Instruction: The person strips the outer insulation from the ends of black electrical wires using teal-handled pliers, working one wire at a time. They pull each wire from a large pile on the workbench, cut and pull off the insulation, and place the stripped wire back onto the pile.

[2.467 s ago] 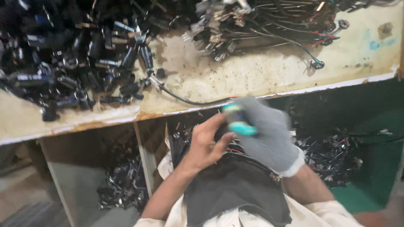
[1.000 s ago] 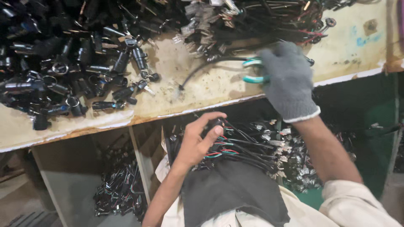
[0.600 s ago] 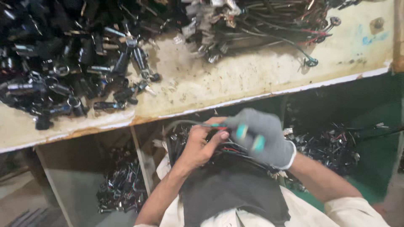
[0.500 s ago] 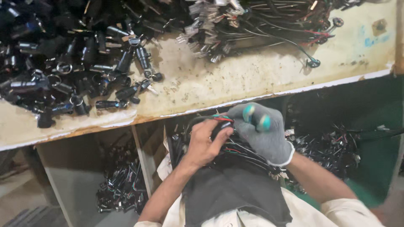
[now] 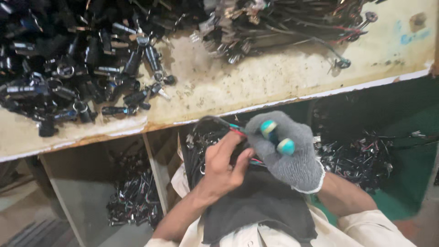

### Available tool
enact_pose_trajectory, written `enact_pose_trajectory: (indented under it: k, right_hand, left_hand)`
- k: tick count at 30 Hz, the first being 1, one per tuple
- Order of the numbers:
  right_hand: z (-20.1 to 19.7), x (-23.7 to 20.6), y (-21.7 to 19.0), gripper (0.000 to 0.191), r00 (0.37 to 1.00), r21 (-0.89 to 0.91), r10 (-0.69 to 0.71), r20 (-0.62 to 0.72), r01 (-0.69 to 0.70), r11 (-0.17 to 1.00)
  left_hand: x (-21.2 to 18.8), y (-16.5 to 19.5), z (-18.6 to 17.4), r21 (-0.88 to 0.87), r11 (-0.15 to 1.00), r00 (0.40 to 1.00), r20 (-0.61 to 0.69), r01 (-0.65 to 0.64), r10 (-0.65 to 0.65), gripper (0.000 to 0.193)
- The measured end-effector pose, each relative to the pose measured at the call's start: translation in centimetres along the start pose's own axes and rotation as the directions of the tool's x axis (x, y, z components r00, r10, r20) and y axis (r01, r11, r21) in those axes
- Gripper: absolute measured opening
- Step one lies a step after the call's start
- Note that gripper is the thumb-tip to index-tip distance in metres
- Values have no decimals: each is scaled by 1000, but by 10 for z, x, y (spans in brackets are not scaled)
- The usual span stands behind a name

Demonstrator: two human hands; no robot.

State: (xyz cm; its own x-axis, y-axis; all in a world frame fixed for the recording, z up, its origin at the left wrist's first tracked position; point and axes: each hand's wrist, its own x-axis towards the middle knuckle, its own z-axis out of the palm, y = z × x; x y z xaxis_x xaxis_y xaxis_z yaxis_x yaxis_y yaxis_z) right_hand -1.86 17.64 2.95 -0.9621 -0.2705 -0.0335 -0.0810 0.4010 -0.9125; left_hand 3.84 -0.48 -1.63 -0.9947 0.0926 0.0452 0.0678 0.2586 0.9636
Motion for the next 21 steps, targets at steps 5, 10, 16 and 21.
enact_pose_trajectory:
  k: [5, 10, 16, 21]
  right_hand:
    - [7, -6, -2, 12, 967, 583, 192, -166, -61, 810]
    - [8, -8, -8, 14, 977, 972, 121, -175, 152, 179]
    - [4, -2, -8, 19, 987, 987, 29, -159, 159, -7]
    - [-16, 7, 20, 16, 971, 912, 238, 32, 69, -404]
  left_hand:
    - [1, 1, 2, -185, 983, 1000, -7, 13, -15, 25]
    - [-2, -5, 2, -254, 967, 999, 46, 14, -2, 31]
    - [-8, 7, 8, -271, 961, 998, -54, -48, 35, 48]
    - [8, 13, -4, 168, 962, 913, 384, -217, 139, 67]
